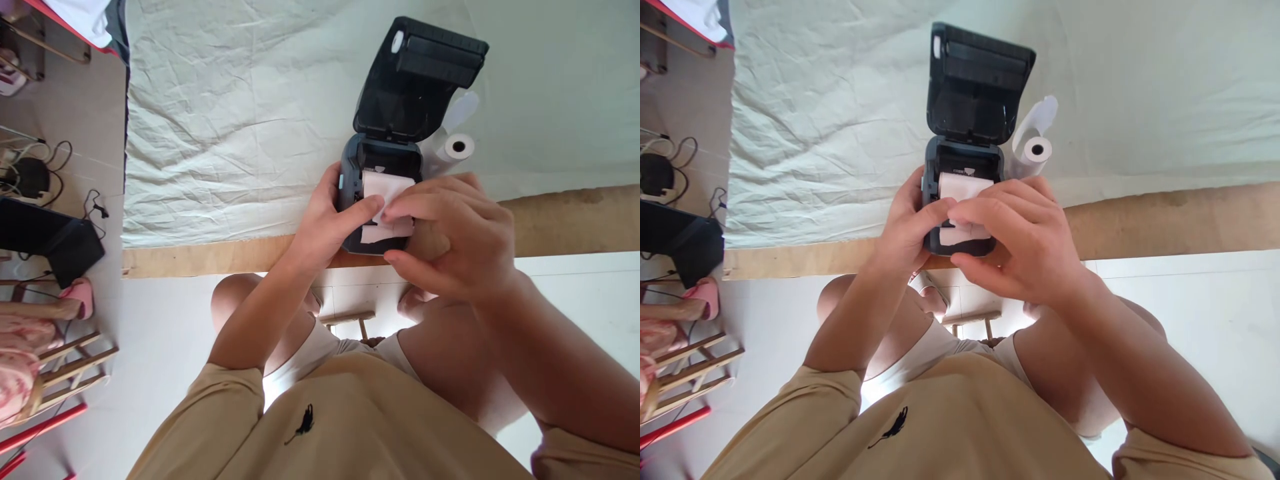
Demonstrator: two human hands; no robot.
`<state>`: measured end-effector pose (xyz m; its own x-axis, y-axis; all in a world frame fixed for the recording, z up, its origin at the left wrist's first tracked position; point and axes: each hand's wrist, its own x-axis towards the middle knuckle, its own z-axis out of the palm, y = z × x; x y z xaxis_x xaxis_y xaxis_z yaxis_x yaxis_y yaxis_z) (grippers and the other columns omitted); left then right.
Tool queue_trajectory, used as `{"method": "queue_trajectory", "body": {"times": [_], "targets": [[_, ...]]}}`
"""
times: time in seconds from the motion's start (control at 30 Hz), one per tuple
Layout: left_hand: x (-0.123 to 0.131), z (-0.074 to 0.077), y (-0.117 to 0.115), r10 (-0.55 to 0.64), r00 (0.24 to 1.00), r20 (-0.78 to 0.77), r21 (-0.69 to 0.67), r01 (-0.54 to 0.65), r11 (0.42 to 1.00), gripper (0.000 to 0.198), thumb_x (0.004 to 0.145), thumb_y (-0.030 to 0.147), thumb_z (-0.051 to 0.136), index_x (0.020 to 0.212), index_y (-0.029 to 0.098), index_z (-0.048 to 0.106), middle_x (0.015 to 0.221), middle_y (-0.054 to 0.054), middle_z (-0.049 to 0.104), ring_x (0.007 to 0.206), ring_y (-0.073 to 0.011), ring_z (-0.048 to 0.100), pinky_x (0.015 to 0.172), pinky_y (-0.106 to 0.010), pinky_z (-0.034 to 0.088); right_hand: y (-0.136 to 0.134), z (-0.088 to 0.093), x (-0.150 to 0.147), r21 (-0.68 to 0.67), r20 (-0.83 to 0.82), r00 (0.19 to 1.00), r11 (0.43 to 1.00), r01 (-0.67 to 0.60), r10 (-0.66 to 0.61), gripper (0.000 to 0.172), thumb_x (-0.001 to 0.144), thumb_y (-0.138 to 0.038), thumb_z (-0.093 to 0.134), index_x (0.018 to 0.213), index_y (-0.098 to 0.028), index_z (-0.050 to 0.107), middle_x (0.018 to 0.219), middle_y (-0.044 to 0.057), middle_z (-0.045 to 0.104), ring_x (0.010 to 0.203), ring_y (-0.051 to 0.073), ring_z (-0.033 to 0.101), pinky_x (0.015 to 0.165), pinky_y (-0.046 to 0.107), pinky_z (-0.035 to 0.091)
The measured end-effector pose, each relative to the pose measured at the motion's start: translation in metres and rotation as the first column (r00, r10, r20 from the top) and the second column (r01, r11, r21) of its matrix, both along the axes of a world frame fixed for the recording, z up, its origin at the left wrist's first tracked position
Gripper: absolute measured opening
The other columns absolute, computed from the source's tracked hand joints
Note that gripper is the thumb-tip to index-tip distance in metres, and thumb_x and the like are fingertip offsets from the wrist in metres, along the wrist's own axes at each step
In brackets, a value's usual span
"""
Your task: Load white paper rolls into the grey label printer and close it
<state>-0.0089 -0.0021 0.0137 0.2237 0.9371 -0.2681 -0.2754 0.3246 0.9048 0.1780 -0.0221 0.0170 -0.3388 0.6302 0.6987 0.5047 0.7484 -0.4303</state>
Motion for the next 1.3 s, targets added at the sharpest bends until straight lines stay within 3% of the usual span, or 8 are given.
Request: {"method": "queue_trajectory", "body": {"times": [0.13, 0.37, 0.43, 0.53, 0.67, 0.8, 1.03, 1.3], "targets": [[-0.002, -0.002, 0.001, 0.002, 0.998, -0.064, 0.031, 0.000, 1.000, 0.044, 0.079, 0.037, 0.093, 0.115, 0.027, 0.071, 0.097, 0.000, 0.075, 0.094, -0.0208, 0.076, 0.082, -0.030, 0.063, 0.004, -0.004, 0.005, -0.004, -0.179, 0.971, 0.987, 0.160, -0.158, 0.016, 0.097, -0.028, 0.065, 0.112, -0.033, 0.064, 0.094, -0.001, 0.075, 0.083, 0.022, 0.073, 0.070, 0.039, 0.052], [0.005, 0.005, -0.010, 0.026, 0.996, -0.088, 0.052, -0.022, 0.998, 0.067, 0.071, 0.044, 0.099, 0.131, 0.034, 0.070, 0.102, 0.000, 0.074, 0.098, -0.0242, 0.079, 0.082, -0.034, 0.065, 0.016, -0.001, 0.019, -0.178, -0.122, 0.958, 0.956, 0.234, -0.258, 0.054, 0.101, -0.031, 0.060, 0.153, -0.043, 0.048, 0.165, 0.004, 0.052, 0.134, 0.030, 0.071, 0.085, 0.040, 0.058], [0.006, 0.006, -0.011, 0.036, 0.997, -0.075, 0.037, -0.033, 0.999, 0.067, 0.069, 0.043, 0.100, 0.129, 0.034, 0.071, 0.099, 0.000, 0.071, 0.103, -0.0269, 0.078, 0.088, -0.037, 0.065, 0.017, 0.001, 0.017, -0.170, -0.172, 0.949, 0.957, 0.237, -0.265, 0.044, 0.103, -0.035, 0.060, 0.146, -0.040, 0.051, 0.154, 0.005, 0.058, 0.140, 0.030, 0.069, 0.084, 0.038, 0.058], [0.003, 0.001, -0.009, 0.047, 0.998, -0.053, 0.038, -0.045, 0.998, 0.066, 0.068, 0.039, 0.101, 0.127, 0.033, 0.072, 0.100, 0.000, 0.069, 0.113, -0.0288, 0.077, 0.096, -0.038, 0.063, 0.013, 0.000, 0.011, -0.109, -0.320, 0.907, 0.961, 0.253, -0.275, 0.022, 0.101, -0.045, 0.064, 0.117, -0.030, 0.061, 0.107, 0.003, 0.069, 0.091, 0.019, 0.073, 0.070, 0.035, 0.053], [-0.005, -0.016, -0.002, -0.033, 0.999, 0.026, 0.124, 0.030, 0.992, 0.071, 0.069, 0.040, 0.103, 0.130, 0.033, 0.068, 0.122, -0.002, 0.072, 0.119, -0.0281, 0.076, 0.094, -0.035, 0.064, 0.006, -0.007, 0.006, -0.267, -0.241, 0.922, 0.934, 0.238, -0.304, 0.040, 0.097, -0.041, 0.072, 0.075, -0.024, 0.044, 0.062, -0.005, 0.043, 0.053, 0.008, 0.037, 0.050, 0.028, 0.031], [-0.007, -0.023, 0.002, -0.071, 0.994, 0.088, 0.151, 0.057, 0.987, 0.062, 0.080, 0.059, 0.095, 0.127, 0.030, 0.069, 0.119, -0.004, 0.076, 0.117, -0.0288, 0.078, 0.093, -0.038, 0.067, 0.004, -0.009, 0.007, -0.551, -0.202, 0.942, 0.826, 0.116, -0.267, 0.054, 0.093, -0.042, 0.076, 0.065, -0.022, 0.034, 0.057, -0.005, 0.033, 0.054, 0.007, 0.024, 0.048, 0.027, 0.020], [0.002, -0.005, -0.003, -0.014, 0.999, 0.050, 0.124, 0.007, 0.992, 0.044, 0.089, 0.059, 0.088, 0.114, 0.027, 0.073, 0.098, -0.002, 0.074, 0.090, -0.0196, 0.074, 0.075, -0.031, 0.061, 0.011, -0.005, 0.013, -0.687, -0.193, 0.957, 0.726, 0.026, -0.217, 0.062, 0.091, -0.051, 0.081, 0.063, -0.023, 0.033, 0.057, -0.005, 0.033, 0.053, 0.006, 0.024, 0.047, 0.027, 0.020], [-0.003, -0.009, -0.002, -0.023, 0.999, 0.038, 0.093, 0.019, 0.995, 0.042, 0.092, 0.054, 0.087, 0.121, 0.026, 0.073, 0.106, -0.002, 0.079, 0.098, -0.0199, 0.079, 0.078, -0.028, 0.065, 0.006, -0.007, 0.009, -0.620, -0.197, 0.950, 0.781, 0.069, -0.240, 0.050, 0.091, -0.044, 0.072, 0.061, -0.023, 0.038, 0.052, -0.005, 0.039, 0.048, 0.007, 0.031, 0.045, 0.026, 0.024]]}}
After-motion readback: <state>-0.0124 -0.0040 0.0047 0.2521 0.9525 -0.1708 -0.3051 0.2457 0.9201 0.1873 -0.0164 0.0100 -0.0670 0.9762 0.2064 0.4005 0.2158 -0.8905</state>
